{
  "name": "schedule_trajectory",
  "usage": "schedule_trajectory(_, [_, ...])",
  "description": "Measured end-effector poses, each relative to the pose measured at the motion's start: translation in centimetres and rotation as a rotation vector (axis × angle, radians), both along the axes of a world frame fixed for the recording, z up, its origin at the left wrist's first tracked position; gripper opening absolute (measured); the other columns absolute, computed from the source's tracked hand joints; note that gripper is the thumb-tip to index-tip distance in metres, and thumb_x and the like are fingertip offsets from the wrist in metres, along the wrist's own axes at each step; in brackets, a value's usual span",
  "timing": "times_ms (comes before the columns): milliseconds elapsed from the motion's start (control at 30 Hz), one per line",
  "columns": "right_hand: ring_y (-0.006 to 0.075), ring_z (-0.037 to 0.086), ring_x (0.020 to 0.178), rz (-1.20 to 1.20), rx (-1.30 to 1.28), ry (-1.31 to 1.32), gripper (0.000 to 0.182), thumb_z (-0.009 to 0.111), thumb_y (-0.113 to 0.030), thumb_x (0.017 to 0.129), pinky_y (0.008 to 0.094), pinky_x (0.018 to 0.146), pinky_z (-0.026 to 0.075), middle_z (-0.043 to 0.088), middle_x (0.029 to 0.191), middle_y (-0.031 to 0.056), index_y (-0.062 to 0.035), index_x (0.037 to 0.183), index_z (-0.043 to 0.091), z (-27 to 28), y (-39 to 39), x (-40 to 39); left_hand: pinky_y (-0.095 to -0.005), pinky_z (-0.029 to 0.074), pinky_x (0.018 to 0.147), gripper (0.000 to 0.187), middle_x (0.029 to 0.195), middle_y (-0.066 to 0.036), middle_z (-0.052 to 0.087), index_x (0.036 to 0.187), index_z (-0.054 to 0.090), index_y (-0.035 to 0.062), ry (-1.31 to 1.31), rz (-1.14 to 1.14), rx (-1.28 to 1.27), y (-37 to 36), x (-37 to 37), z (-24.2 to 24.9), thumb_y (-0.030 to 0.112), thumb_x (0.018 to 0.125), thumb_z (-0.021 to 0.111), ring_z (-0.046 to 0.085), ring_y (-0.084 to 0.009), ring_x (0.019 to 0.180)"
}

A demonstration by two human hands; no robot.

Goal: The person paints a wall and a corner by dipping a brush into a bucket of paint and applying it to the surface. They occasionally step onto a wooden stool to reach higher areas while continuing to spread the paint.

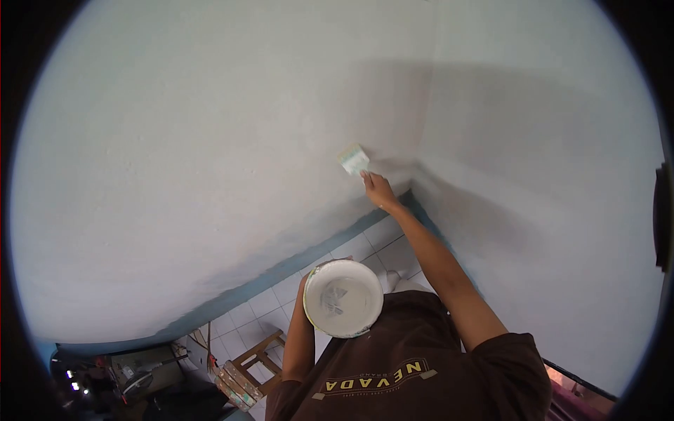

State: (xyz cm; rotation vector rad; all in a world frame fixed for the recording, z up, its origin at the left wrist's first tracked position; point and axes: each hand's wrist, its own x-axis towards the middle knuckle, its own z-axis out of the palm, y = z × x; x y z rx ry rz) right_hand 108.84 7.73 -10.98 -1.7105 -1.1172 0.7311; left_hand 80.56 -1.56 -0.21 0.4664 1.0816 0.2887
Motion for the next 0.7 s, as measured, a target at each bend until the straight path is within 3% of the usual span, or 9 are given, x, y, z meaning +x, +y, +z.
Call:
schedule_trajectory(67, [0.0366,0.061,0.077,-0.016,-0.231,0.0,0.051,0.041,-0.039,0.104,0.0442,0.074,0.047,0.062,0.08,0.0228,0.007,0.09,0.059,-6.4,-0.7,0.0,-0.0295,0.055,0.064,0.023,0.092,-0.006,0.072,0.113,0.071,0.0049,-0.008,-0.003,-0.018,0.3,-0.2,-0.5,0.016,0.095,0.063,0.066,-0.014,0.07])
schedule_trajectory(133, [0.0383,0.064,0.084,-0.029,-0.462,0.001,0.053,0.04,-0.039,0.104,0.0448,0.079,0.048,0.065,0.086,0.024,0.008,0.093,0.062,-7.0,-1.2,-0.1,-0.0293,0.055,0.063,0.022,0.09,-0.006,0.072,0.111,0.072,0.0046,-0.015,-0.007,-0.035,0.2,-0.2,-0.3,0.017,0.094,0.064,0.066,-0.0138,0.068])
schedule_trajectory(200, [0.0431,0.063,0.103,-0.101,-0.397,0.179,0.055,0.04,-0.038,0.103,0.047,0.091,0.05,0.067,0.1,0.0291,0.0116,0.104,0.062,-1.5,-1.0,-0.2,-0.0289,0.055,0.063,0.024,0.093,-0.006,0.072,0.115,0.07,0.004,0.047,0.004,-0.011,0.0,0.0,0.1,0.016,0.095,0.061,0.067,-0.0139,0.07])
schedule_trajectory(300, [0.0414,0.065,0.076,-0.037,-0.255,0.146,0.053,0.04,-0.036,0.104,0.0482,0.072,0.048,0.066,0.076,0.0238,0.0065,0.08,0.062,11.3,-1.7,0.9,-0.0287,0.056,0.065,0.028,0.098,-0.007,0.072,0.12,0.068,0.0036,0.021,0.004,-0.045,0.2,-0.6,-1.4,0.015,0.096,0.058,0.067,-0.0141,0.074])
schedule_trajectory(400, [0.0314,0.056,0.056,-0.025,0.093,0.024,0.054,0.042,-0.038,0.105,0.0445,0.06,0.043,0.057,0.059,0.0157,0.0034,0.072,0.055,16.4,-3.0,1.5,-0.0294,0.057,0.066,0.029,0.101,-0.009,0.071,0.12,0.067,0.0011,-0.066,0.021,0.001,-0.3,-0.8,-1.5,0.013,0.096,0.056,0.068,-0.0157,0.076])
schedule_trajectory(467, [0.009,0.035,0.052,0.043,0.327,0.244,0.051,0.044,-0.04,0.105,0.0302,0.049,0.031,0.038,0.056,-0.0015,-0.0047,0.069,0.046,18.4,-3.5,1.5,-0.0298,0.057,0.067,0.029,0.101,-0.01,0.071,0.12,0.066,-0.0007,-0.058,0.028,0.038,-0.5,-0.4,-1.0,0.012,0.095,0.056,0.068,-0.0168,0.078])
schedule_trajectory(567, [0.0069,0.032,0.051,0.021,0.347,0.311,0.049,0.043,-0.04,0.105,0.0277,0.048,0.029,0.036,0.059,-0.0038,-0.0059,0.071,0.045,15.4,-2.0,1.1,-0.0307,0.057,0.07,0.03,0.102,-0.012,0.071,0.118,0.066,-0.0037,-0.082,0.065,0.062,-0.8,0.4,0.7,0.01,0.094,0.056,0.068,-0.019,0.081])
schedule_trajectory(633, [0.0075,0.032,0.051,-0.03,0.336,0.262,0.048,0.043,-0.04,0.105,0.028,0.048,0.029,0.036,0.06,-0.0035,-0.0054,0.072,0.046,9.0,-1.2,0.7,-0.0314,0.057,0.071,0.03,0.102,-0.012,0.071,0.118,0.066,-0.005,-0.115,0.098,0.048,-0.8,-0.2,-0.4,0.008,0.093,0.056,0.068,-0.02,0.082])
schedule_trajectory(700, [0.0177,0.047,0.056,-0.016,0.061,0.355,0.051,0.044,-0.045,0.103,0.0341,0.057,0.041,0.051,0.063,0.0083,0.0017,0.085,0.056,0.2,-1.1,0.7,-0.0311,0.056,0.08,0.036,0.112,-0.007,0.069,0.127,0.062,0.0012,-0.132,-0.047,0.099,-0.2,-2.2,-4.1,0.02,0.097,0.058,0.067,-0.0154,0.091])
